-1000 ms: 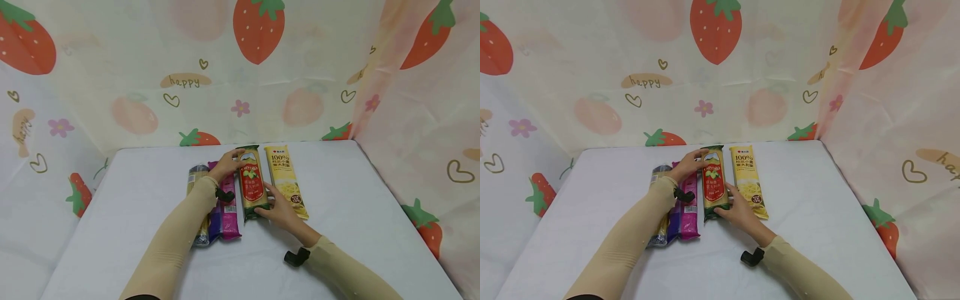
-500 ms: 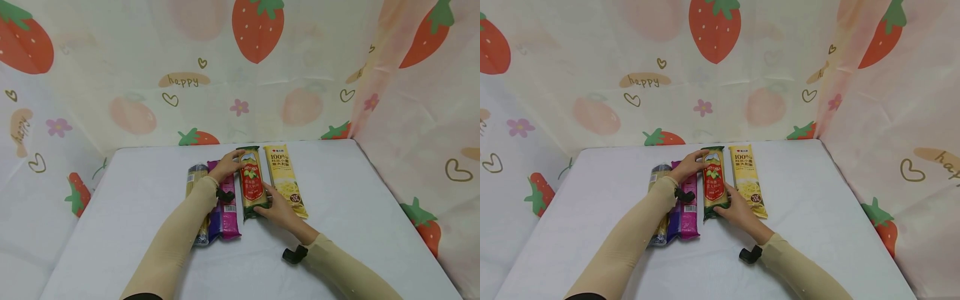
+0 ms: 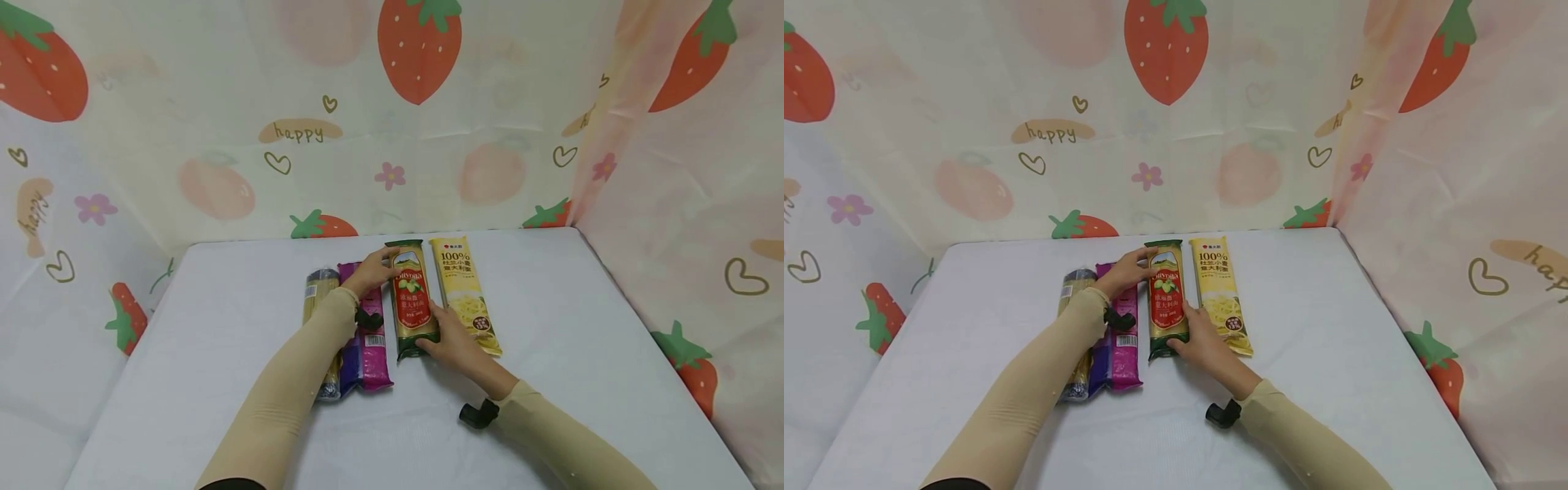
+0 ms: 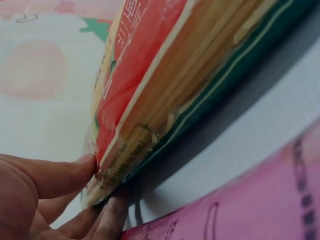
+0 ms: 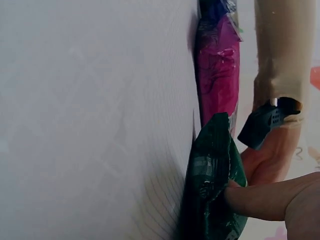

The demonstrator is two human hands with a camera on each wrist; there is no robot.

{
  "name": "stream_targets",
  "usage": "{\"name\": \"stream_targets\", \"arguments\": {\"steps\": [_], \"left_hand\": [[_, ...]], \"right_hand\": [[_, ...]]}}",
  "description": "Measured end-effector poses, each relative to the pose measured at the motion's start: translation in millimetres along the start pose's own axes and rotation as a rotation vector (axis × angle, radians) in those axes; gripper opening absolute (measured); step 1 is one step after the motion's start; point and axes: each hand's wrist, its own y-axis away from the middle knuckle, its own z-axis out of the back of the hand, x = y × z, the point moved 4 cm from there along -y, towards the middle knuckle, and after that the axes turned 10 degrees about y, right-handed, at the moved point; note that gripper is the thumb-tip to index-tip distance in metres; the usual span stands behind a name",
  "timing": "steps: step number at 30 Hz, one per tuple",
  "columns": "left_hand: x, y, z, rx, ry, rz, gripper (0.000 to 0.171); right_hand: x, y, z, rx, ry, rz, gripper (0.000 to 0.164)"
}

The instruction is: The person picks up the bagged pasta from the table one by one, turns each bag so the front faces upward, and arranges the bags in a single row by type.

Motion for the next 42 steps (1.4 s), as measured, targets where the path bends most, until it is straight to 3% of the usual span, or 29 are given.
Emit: {"name": "stream_targets", "arguments": {"steps": [8, 19, 27, 36, 39, 42], "left_hand": [[-7.0, 11.1, 9.6, 0.013, -0.094, -0.048, 0.057], [-21.7, 31.7, 46.6, 0.011, -0.236, -0.182, 0.05], [-14.7, 43.6, 73.6, -0.028, -0.262, -0.157, 0.054], [-8.7, 50.1, 85.9, -0.014, -0.525, -0.177, 0.057], [-3.5, 49.8, 87.1, 0.009, -0.59, -0.154, 0.062], [1.8, 49.8, 89.7, 0.022, -0.595, -0.107, 0.068]], "right_hand": [[9.0, 5.4, 2.2, -0.023, 0.024, 0.083, 0.081], [32.2, 18.8, 6.4, -0.074, 0.041, 0.197, 0.081], [49.6, 25.6, -5.3, -0.041, -0.004, 0.33, 0.078], [61.8, 30.6, -21.9, 0.075, 0.011, 0.425, 0.088], [66.0, 30.1, -28.3, 0.106, 0.048, 0.439, 0.095], [70.2, 29.2, -34.1, 0.129, 0.09, 0.446, 0.1]]}}
